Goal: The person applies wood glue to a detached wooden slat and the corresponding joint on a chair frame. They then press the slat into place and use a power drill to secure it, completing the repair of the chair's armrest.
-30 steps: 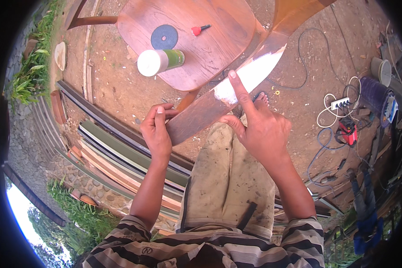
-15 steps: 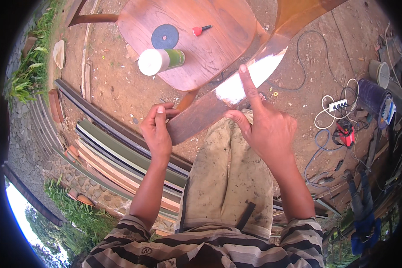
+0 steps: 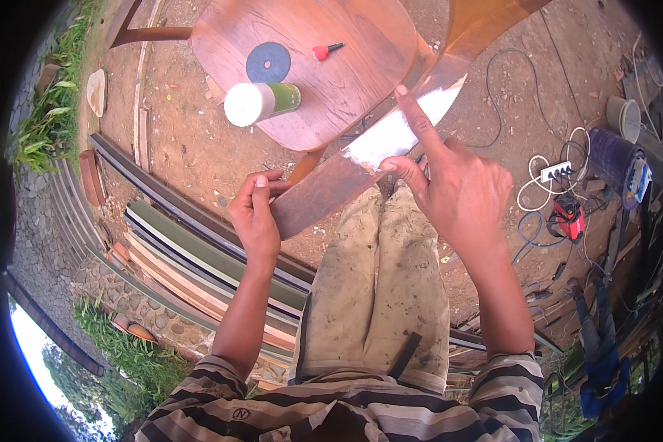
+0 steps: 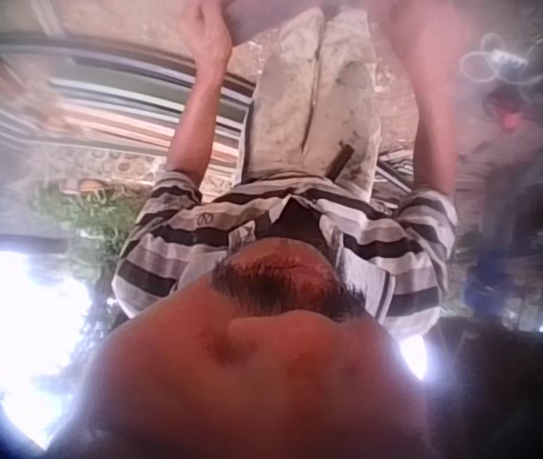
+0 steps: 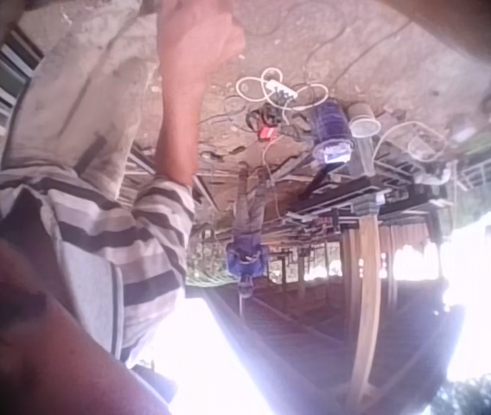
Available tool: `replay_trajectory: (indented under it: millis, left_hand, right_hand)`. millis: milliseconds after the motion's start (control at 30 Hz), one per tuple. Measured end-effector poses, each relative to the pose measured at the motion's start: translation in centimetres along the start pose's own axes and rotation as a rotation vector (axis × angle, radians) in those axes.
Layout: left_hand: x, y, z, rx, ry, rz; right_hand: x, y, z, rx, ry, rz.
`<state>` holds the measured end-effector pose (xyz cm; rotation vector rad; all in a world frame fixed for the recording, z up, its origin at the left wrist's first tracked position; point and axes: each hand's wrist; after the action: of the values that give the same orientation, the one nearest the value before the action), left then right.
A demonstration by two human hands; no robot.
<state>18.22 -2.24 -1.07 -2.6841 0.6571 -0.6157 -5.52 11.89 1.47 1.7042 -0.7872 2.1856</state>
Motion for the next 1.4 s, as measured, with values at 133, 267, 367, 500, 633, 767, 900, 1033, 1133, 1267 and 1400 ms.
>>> replay_trajectory:
  millis: [133, 267, 367, 500, 633, 767, 900, 1033, 1133, 1267, 1400]
  left_hand:
    - [0.0, 0.0, 0.1, -0.008, 0.003, -0.001]
    - [0.0, 0.0, 0.0, 0.004, 0.010, -0.007]
    - [0.2, 0.0, 0.1, 0.002, -0.008, -0.003]
    - [0.2, -0.1, 0.0, 0.004, -0.029, -0.004]
    - [0.2, 0.0, 0.1, 0.009, -0.031, 0.004]
    - [0.2, 0.0, 0.2, 0.009, -0.003, 0.010]
    - [0.3, -0.2, 0.2, 0.006, -0.002, -0.003]
    - [-0.1, 0.0, 0.0, 0.009, 0.012, -0.004]
    - [0.2, 0.0, 0.0, -0.001, 0.013, 0.011]
    - [0.3, -0.1, -0.1, 0.008, 0.036, 0.003]
    - [0.2, 0.0, -0.1, 0.004, 0.035, 0.001]
  right_hand:
    - [0.5, -0.4, 1.4, 0.088, -0.020, 0.042]
    - [0.0, -1.8, 3.2, 0.225, -0.027, 0.028]
    - [0.1, -1.5, 2.8, 0.166, -0.026, 0.035]
    - [0.7, 0.2, 0.1, -0.007, -0.001, 0.025]
    - [0.8, -0.7, 0.9, 0.142, -0.028, 0.030]
    - [-0.1, -2.2, 0.8, 0.270, -0.097, 0.064]
    - [0.1, 0.2, -2.7, 0.116, -0.126, -0.001]
    - [0.0, 0.9, -3.6, 0.030, -0.122, -0.053]
    - [0.6, -0.9, -1.2, 0.130, -0.018, 0.089]
    - [-1.2, -2.3, -0.6, 0.205, -0.053, -0.011]
    - [-1.2, 0.0, -3.0, 0.049, -0.045, -0.061]
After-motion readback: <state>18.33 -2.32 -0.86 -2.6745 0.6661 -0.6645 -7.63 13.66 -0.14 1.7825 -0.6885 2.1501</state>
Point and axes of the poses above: each hand's wrist, its own y-axis towards the middle knuckle, its own x-axis out of the back of the hand, z = x × y, and after that the axes turned 9 degrees about -y, right-handed
